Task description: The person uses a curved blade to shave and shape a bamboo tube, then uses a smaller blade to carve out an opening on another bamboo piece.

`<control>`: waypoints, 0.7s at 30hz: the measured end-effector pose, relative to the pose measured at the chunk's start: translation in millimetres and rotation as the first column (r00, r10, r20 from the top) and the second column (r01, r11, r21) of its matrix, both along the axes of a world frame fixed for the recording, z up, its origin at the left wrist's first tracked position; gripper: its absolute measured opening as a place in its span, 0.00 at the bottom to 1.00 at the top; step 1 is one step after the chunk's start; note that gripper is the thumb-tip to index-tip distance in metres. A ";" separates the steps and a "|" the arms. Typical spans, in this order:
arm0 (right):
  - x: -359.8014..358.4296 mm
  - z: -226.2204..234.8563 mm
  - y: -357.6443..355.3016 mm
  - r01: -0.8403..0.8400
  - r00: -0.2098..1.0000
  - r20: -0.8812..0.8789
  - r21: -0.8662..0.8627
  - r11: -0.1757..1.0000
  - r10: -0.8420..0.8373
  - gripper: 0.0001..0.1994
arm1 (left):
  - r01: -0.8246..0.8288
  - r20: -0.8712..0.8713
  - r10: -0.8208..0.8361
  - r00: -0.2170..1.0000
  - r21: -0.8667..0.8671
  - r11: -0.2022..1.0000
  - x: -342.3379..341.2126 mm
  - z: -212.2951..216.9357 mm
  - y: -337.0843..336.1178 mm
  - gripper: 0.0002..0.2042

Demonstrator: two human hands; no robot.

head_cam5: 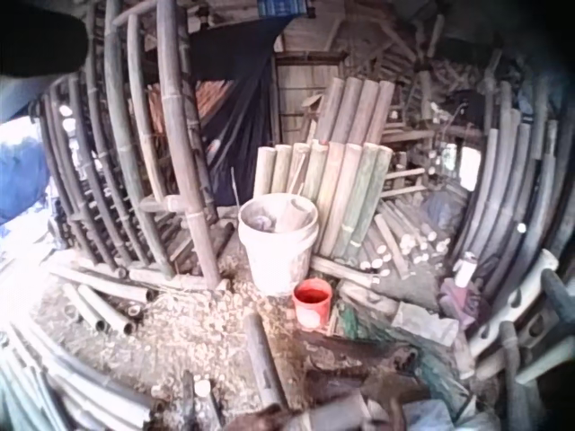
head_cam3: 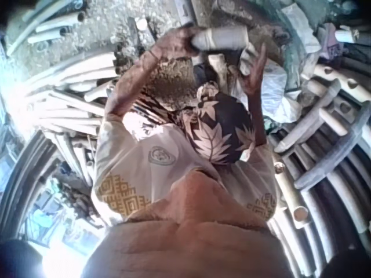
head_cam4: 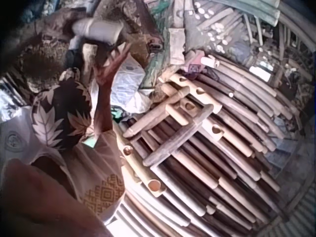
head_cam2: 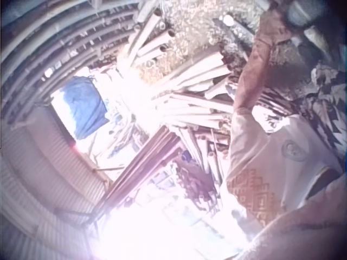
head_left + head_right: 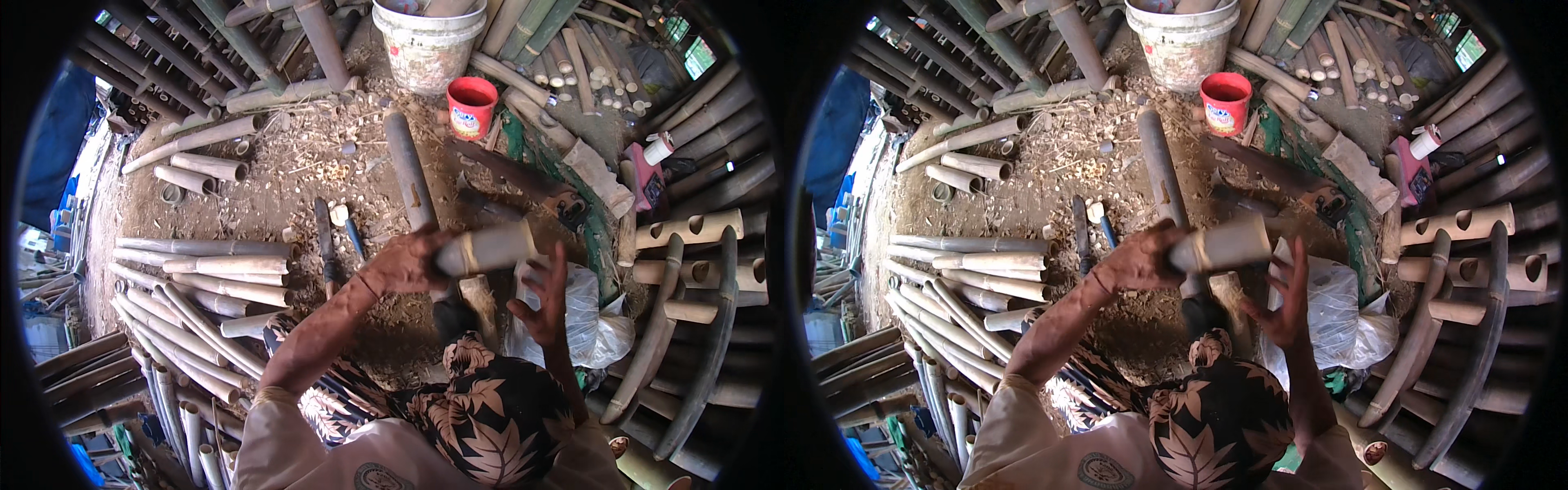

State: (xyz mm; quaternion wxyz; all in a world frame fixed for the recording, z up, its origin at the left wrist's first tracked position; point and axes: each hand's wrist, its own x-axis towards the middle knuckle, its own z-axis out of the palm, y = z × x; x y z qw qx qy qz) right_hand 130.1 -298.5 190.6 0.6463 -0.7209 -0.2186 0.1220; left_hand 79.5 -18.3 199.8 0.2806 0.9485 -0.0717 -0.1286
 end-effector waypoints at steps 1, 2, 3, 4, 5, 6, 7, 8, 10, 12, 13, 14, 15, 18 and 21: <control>13.3 13.6 7.7 -0.138 0.983 0.114 -0.077 0.988 0.146 0.58 | -0.072 -0.009 0.079 0.997 -0.521 0.850 -13.7 -7.9 7.3 0.28; 26.4 25.8 5.6 -0.237 0.937 0.214 -0.192 0.952 0.276 0.57 | 0.061 0.077 -0.053 0.996 -0.119 0.991 -6.8 31.1 -4.5 0.27; 30.8 40.7 14.0 -0.305 0.857 0.258 -0.444 0.843 0.446 0.51 | 0.108 0.065 -0.101 0.993 -0.115 0.987 -10.3 30.8 -2.9 0.27; 28.7 39.6 18.0 -0.412 0.846 0.105 -0.492 0.767 0.523 0.49 | 0.153 0.051 -0.148 0.988 -0.111 0.982 -15.3 30.3 0.4 0.27; 22.2 35.3 21.8 -0.525 0.809 -0.056 -0.515 0.677 0.585 0.46 | 0.122 0.037 -0.121 0.992 -0.033 0.992 -23.1 34.8 6.2 0.27; 19.3 27.8 21.2 -0.624 0.756 -0.219 -0.526 0.578 0.617 0.44 | 0.101 0.031 -0.102 0.994 0.034 0.994 -25.1 35.7 11.7 0.28; 14.3 17.4 18.2 -0.647 0.762 -0.349 -0.434 0.627 0.545 0.42 | 0.078 0.024 -0.081 0.996 0.103 0.992 -28.8 35.2 19.5 0.28; 5.5 2.1 16.7 -0.662 0.732 -0.475 -0.328 0.674 0.488 0.40 | -0.100 0.260 0.054 0.964 0.165 0.981 -39.8 26.6 41.0 0.33; -13.0 -28.7 8.8 -0.537 0.634 -0.660 -0.001 0.844 0.403 0.35 | -0.482 0.598 0.405 0.691 -0.036 0.875 -47.2 14.2 76.7 0.44; -29.4 -53.3 6.9 -0.295 0.612 -0.718 0.182 0.938 0.332 0.33 | -0.677 0.246 0.853 0.461 -0.523 0.517 -34.2 33.6 60.2 0.49; -29.5 -78.8 9.2 -0.298 0.541 -0.734 0.289 0.910 0.410 0.30 | -0.641 -0.098 0.834 0.543 -0.690 0.336 -32.1 30.1 53.3 0.49; -34.1 -77.5 17.2 -0.303 0.583 -0.698 0.287 0.909 0.415 0.30 | -0.601 -0.356 0.695 0.625 -0.787 0.137 -27.8 23.7 42.5 0.49; -40.6 -77.1 29.6 -0.305 0.626 -0.660 0.283 0.909 0.416 0.31 | -0.569 -0.435 0.652 0.621 -0.822 -0.007 -16.9 20.4 30.4 0.45; -45.2 -69.3 50.3 -0.510 0.846 -0.304 -0.218 0.832 0.438 0.35 | -0.464 -0.524 0.556 0.645 -0.847 -0.260 0.8 14.6 24.0 0.29; -53.6 -143.1 -1.2 -0.267 0.964 -0.140 -0.474 0.839 0.227 0.40 | -0.341 -0.207 0.642 0.738 -0.936 0.090 13.1 15.4 21.4 0.26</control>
